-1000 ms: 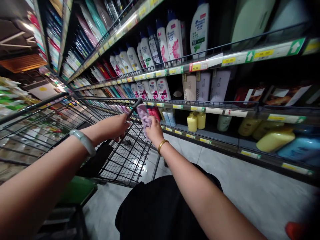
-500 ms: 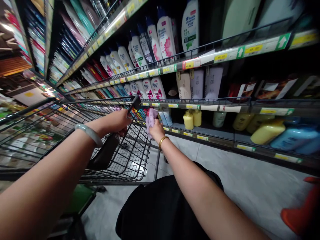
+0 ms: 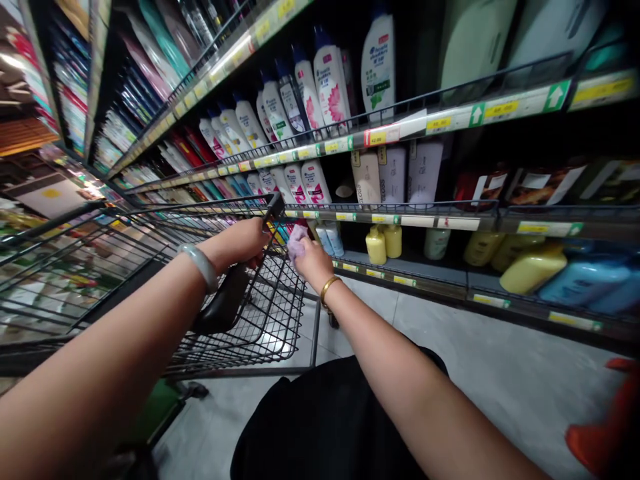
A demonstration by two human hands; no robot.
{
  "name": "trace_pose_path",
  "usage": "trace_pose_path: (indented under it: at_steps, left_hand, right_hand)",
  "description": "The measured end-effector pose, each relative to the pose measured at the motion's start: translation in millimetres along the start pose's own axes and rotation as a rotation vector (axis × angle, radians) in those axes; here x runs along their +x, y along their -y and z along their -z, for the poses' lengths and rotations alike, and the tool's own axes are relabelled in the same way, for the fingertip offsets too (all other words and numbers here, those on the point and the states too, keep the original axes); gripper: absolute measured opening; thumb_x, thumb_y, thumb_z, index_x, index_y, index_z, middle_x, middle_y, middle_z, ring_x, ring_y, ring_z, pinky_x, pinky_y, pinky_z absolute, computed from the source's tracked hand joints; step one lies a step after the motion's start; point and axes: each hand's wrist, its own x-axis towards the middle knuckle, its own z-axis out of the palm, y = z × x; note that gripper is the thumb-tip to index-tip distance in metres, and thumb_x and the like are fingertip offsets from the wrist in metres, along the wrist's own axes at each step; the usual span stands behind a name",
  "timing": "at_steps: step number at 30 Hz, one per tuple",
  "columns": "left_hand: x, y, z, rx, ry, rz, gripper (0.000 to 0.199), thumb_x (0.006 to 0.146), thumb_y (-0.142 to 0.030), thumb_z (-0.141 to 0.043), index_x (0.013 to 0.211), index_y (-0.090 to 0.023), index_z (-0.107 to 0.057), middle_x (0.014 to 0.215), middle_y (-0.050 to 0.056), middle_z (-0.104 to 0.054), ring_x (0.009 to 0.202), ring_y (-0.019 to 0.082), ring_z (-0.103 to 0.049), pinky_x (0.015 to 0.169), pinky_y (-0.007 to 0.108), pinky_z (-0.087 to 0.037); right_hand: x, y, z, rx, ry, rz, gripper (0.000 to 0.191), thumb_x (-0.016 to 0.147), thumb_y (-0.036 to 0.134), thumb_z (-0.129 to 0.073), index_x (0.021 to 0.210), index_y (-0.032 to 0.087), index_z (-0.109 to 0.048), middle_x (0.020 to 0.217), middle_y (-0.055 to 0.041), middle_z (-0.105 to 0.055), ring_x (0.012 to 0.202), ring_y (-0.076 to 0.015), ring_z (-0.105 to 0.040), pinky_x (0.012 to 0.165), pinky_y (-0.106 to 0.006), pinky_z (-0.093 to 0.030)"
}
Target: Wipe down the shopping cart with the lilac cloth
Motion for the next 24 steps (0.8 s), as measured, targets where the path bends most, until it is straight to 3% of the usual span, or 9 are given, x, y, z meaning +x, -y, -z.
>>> trace_pose_path:
  at_steps: [6, 8, 11, 14, 16, 18, 21, 24]
  left_hand:
    - [-5, 3, 16.9, -0.227, 0.206, -0.097, 0.027, 0.092, -0.022, -0.052, 0.118, -0.015, -0.059, 0.075, 0.006, -0.072, 0.058, 0.015, -0.062, 0.059, 0.027, -0.054]
    - [-4, 7, 18.7, -0.265, 0.227, -0.107, 0.034, 0.091, -0.020, -0.051, 0.124, -0.014, -0.055, 0.072, 0.006, -0.072, 0.057, 0.016, -0.062, 0.056, 0.027, -0.052]
    - [4, 12, 14.1, -0.268, 0.181, -0.103, 0.049, 0.088, -0.016, -0.046, 0.136, -0.008, -0.044, 0.064, 0.006, -0.069, 0.052, 0.018, -0.061, 0.052, 0.028, -0.049]
    - [15, 14, 7.2, -0.251, 0.115, -0.114, 0.049, 0.089, -0.018, -0.044, 0.136, -0.009, -0.044, 0.062, 0.004, -0.068, 0.050, 0.017, -0.059, 0.050, 0.027, -0.046]
    - [22, 14, 4.4, -0.240, 0.076, -0.125, 0.043, 0.089, -0.020, -0.046, 0.131, -0.012, -0.049, 0.062, 0.003, -0.066, 0.049, 0.017, -0.058, 0.050, 0.027, -0.045]
    - [28, 14, 3.5, -0.230, 0.043, -0.135, 0.035, 0.089, -0.024, -0.049, 0.122, -0.014, -0.055, 0.062, 0.003, -0.065, 0.049, 0.017, -0.059, 0.050, 0.027, -0.046]
    - [34, 14, 4.3, -0.209, -0.003, -0.141, 0.028, 0.088, -0.030, -0.054, 0.110, -0.015, -0.060, 0.064, 0.004, -0.065, 0.050, 0.018, -0.060, 0.051, 0.028, -0.048]
    - [39, 14, 5.2, -0.182, -0.045, -0.141, 0.029, 0.085, -0.032, -0.058, 0.109, -0.016, -0.061, 0.068, 0.005, -0.068, 0.054, 0.019, -0.063, 0.054, 0.028, -0.050]
  right_hand:
    - [-20, 34, 8, 0.135, -0.173, 0.398, 0.032, 0.084, 0.020, -0.063, 0.116, 0.024, -0.062, 0.156, -0.0068, -0.050, 0.136, -0.0242, -0.053, 0.109, -0.038, -0.049]
    - [-20, 29, 6, 0.089, -0.113, 0.362, 0.028, 0.084, 0.022, -0.063, 0.111, 0.025, -0.063, 0.150, -0.0063, -0.056, 0.130, -0.0243, -0.058, 0.104, -0.037, -0.052]
    - [-10, 10, 1, -0.003, -0.014, 0.104, 0.025, 0.085, 0.030, -0.063, 0.109, 0.026, -0.065, 0.119, -0.0072, -0.072, 0.102, -0.0260, -0.069, 0.085, -0.037, -0.056]
    - [-3, 4, 3, -0.006, 0.022, -0.088, 0.034, 0.083, 0.034, -0.065, 0.115, 0.027, -0.066, 0.108, -0.0064, -0.074, 0.093, -0.0275, -0.069, 0.079, -0.038, -0.055]
    - [-6, 14, 9, 0.061, -0.015, -0.046, 0.037, 0.083, 0.034, -0.064, 0.120, 0.027, -0.065, 0.108, -0.0052, -0.074, 0.094, -0.0260, -0.069, 0.081, -0.036, -0.055]
    - [-12, 26, 14, 0.123, -0.094, 0.101, 0.039, 0.085, 0.033, -0.063, 0.123, 0.026, -0.062, 0.110, -0.0050, -0.072, 0.098, -0.0242, -0.068, 0.085, -0.034, -0.055]
    - [-19, 27, 12, 0.059, -0.128, 0.255, 0.039, 0.084, 0.030, -0.064, 0.123, 0.024, -0.060, 0.116, -0.0079, -0.070, 0.104, -0.0255, -0.067, 0.089, -0.035, -0.055]
    - [-17, 4, 0, -0.075, -0.013, 0.078, 0.037, 0.083, 0.022, -0.064, 0.119, 0.022, -0.062, 0.112, -0.0114, -0.070, 0.096, -0.0275, -0.069, 0.083, -0.038, -0.055]
